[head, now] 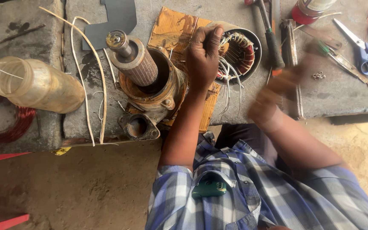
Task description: The person works on a cylindrical motor stator, using a hammer and a wooden stick to adjust internal windings. They then use pliers to manipulate wires and finally insert the stator into a larger motor housing.
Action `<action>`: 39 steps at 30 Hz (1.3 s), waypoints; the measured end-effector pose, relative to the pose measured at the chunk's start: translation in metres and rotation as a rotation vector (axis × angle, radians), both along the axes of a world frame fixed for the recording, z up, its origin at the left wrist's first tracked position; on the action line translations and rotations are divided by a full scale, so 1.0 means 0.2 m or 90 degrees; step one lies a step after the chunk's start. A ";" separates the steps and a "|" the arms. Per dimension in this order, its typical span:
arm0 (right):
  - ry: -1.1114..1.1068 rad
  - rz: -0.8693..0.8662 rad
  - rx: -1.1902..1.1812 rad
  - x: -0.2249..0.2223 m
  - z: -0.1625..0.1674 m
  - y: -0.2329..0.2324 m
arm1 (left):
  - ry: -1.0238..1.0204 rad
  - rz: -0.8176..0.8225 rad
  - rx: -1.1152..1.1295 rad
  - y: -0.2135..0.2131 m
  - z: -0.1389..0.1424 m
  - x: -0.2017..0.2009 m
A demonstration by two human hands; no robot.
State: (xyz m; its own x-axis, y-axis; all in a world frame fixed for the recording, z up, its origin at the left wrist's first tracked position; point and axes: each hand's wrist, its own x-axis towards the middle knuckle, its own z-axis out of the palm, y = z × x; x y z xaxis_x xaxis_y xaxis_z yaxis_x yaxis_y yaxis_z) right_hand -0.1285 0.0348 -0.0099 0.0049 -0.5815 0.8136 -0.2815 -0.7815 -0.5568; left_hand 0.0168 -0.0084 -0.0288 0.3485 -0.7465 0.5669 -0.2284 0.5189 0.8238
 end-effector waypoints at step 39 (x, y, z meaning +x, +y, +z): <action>-0.147 0.384 0.520 -0.18 -0.03 0.05 | 0.026 -0.031 0.014 -0.01 0.04 0.03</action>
State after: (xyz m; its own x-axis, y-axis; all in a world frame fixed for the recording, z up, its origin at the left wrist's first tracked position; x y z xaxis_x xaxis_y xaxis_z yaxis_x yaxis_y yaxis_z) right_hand -0.1636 0.0447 -0.0166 0.3728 -0.9079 0.1916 0.2113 -0.1179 -0.9703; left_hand 0.0224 -0.0109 -0.0211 0.3343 -0.7752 0.5360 -0.1700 0.5098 0.8433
